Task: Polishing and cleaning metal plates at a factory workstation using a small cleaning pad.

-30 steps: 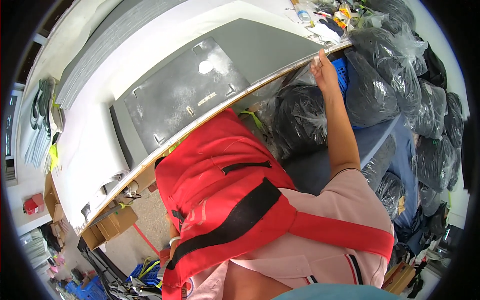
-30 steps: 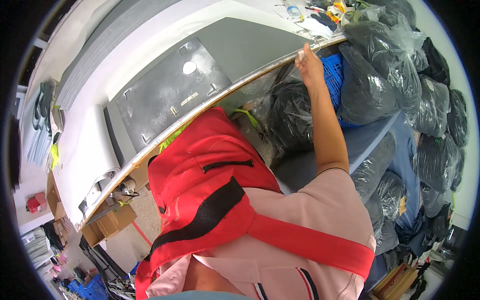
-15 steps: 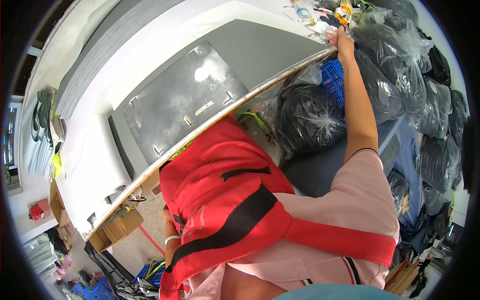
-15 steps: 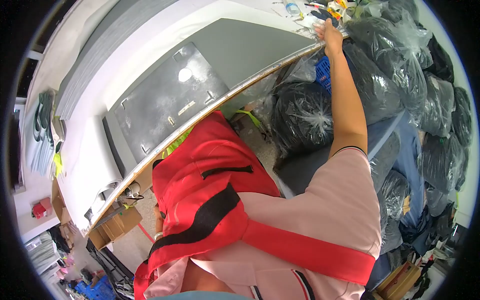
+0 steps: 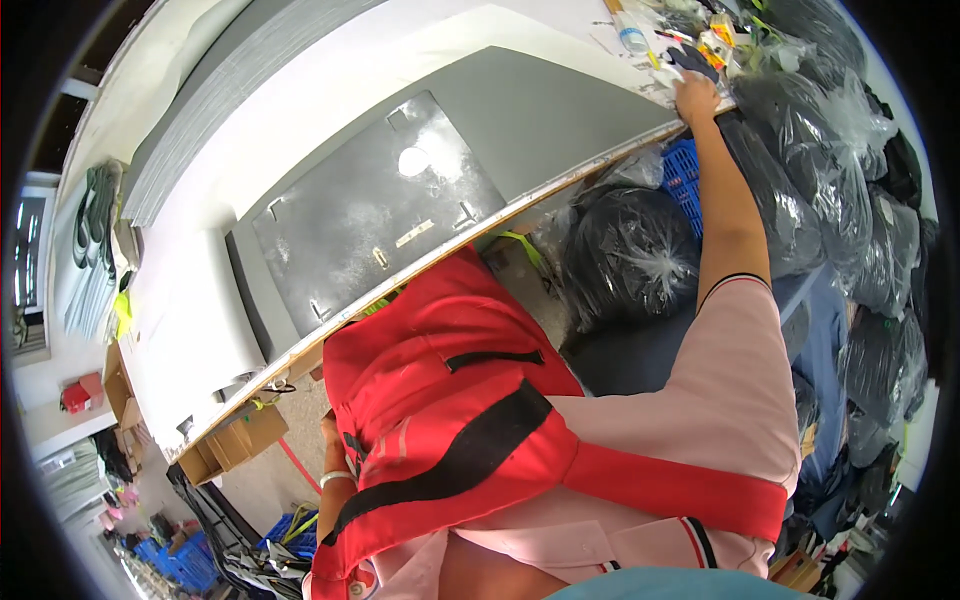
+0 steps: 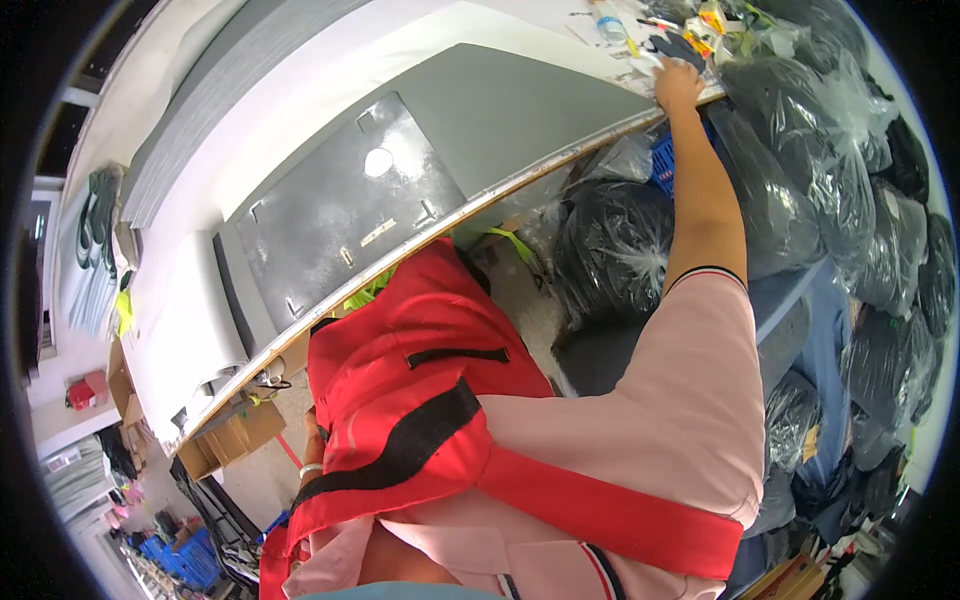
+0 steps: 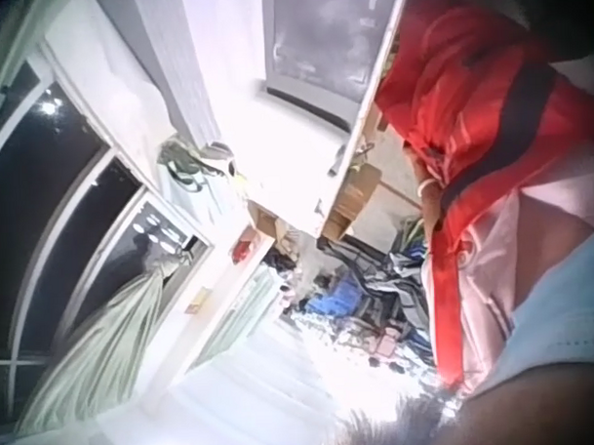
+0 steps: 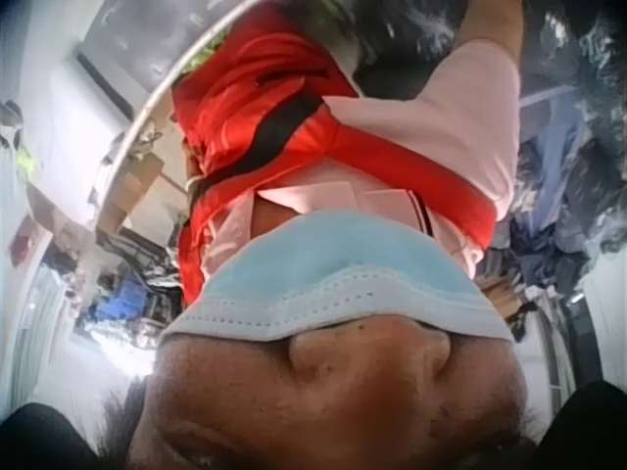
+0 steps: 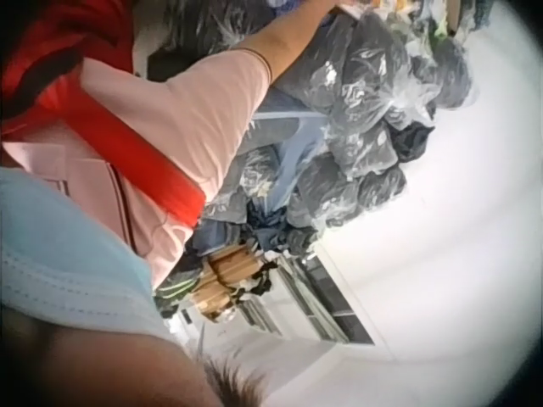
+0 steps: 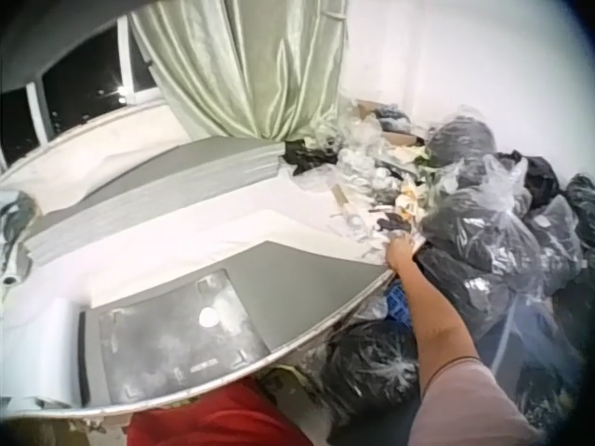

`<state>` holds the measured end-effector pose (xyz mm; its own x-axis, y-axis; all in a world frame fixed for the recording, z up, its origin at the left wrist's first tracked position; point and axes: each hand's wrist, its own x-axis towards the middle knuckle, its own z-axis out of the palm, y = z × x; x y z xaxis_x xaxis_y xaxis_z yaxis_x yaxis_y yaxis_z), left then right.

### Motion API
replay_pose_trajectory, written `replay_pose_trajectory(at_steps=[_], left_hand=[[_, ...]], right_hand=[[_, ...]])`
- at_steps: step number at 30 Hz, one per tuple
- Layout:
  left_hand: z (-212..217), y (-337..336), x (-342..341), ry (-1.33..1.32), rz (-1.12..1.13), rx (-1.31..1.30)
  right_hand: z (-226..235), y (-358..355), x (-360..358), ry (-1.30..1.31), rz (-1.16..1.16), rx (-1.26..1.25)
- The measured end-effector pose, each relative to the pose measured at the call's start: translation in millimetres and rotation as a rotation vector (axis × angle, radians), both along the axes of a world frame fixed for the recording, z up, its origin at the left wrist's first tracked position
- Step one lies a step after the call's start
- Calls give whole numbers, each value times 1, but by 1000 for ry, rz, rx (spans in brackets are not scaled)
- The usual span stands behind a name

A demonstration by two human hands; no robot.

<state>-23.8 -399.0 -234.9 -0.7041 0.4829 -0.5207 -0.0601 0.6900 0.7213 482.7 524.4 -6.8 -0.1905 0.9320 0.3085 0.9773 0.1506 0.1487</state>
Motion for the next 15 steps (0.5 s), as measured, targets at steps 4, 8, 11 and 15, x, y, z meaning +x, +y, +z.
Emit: replay_pose_trajectory(at_steps=[4,8,11,15], left_hand=[[19,-7,1,34,-95,-292],[57,-56,34,-12,-149,-36],[56,-1,19,-66,-231,208],[44,31,12,-127,-305,546]], right_hand=[[35,20,2,378,78,66],[58,5,-33,446,-20,20],[70,11,-11,511,-17,16],[51,39,6,602,152,42]])
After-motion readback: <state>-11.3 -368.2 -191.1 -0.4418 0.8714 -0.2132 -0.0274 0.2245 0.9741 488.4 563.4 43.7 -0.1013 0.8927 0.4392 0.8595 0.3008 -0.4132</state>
